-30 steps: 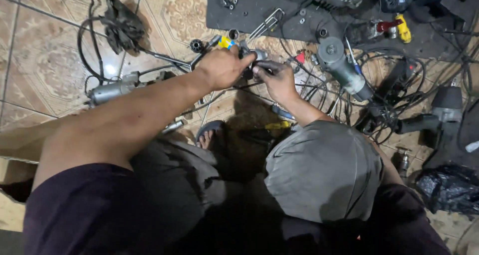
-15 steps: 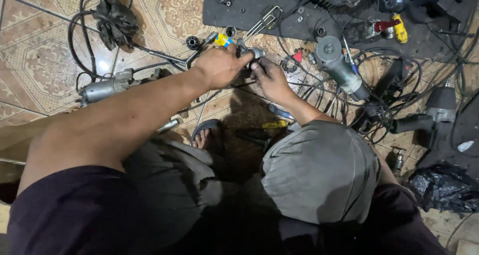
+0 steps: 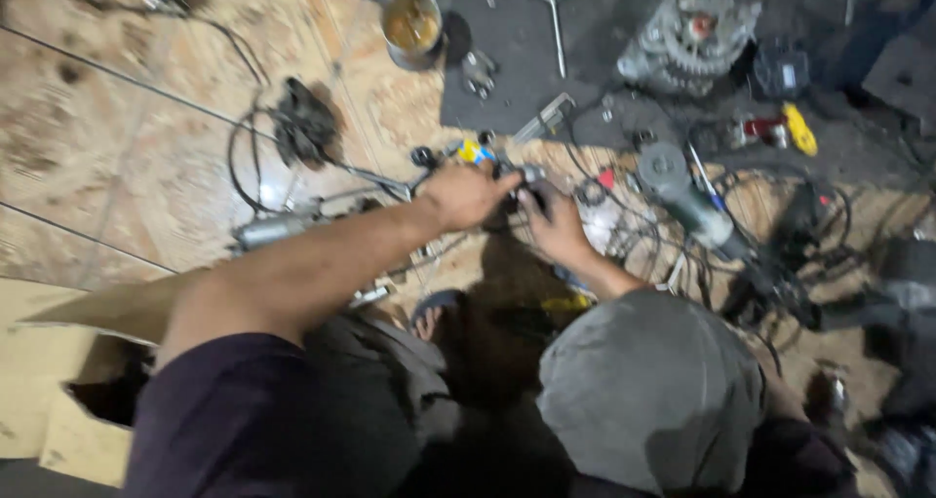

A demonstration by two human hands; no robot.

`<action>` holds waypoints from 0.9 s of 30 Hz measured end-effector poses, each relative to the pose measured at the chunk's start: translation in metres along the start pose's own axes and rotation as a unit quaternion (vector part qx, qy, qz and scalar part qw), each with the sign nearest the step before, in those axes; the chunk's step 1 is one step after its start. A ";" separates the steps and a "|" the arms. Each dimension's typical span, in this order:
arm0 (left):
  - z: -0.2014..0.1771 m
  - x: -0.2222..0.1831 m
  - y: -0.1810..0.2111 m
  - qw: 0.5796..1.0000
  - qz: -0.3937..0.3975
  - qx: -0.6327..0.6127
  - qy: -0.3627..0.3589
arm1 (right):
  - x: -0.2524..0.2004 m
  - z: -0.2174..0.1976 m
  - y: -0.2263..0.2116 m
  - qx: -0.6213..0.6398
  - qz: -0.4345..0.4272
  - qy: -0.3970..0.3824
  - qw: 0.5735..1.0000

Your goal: Assembling the internal and external components of a vehicle starter motor on a workshop floor.

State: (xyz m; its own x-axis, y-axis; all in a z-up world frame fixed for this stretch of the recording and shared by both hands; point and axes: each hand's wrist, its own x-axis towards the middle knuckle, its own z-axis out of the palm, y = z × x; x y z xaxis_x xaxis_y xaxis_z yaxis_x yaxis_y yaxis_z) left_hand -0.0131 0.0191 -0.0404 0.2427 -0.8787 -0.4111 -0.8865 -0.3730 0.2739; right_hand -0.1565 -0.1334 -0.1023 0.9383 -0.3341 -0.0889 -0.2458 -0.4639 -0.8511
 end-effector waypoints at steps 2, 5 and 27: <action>-0.004 -0.001 -0.001 1.000 -0.003 0.009 -0.002 | 0.007 0.005 0.015 0.029 0.046 0.012 0.998; -0.002 -0.003 0.000 1.000 0.000 0.011 -0.001 | 0.013 0.007 0.028 0.104 0.140 0.031 0.984; 0.023 0.008 -0.005 1.000 0.014 0.026 0.009 | -0.001 -0.013 -0.016 0.217 0.171 -0.060 0.959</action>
State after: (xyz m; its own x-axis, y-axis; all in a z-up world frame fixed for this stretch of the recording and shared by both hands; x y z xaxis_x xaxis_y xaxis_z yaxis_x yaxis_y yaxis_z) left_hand -0.0153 0.0211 -0.0647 0.2251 -0.8939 -0.3876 -0.9119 -0.3334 0.2393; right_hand -0.1569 -0.1364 -0.0822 0.8483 -0.2968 -0.4385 -0.4447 0.0500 -0.8943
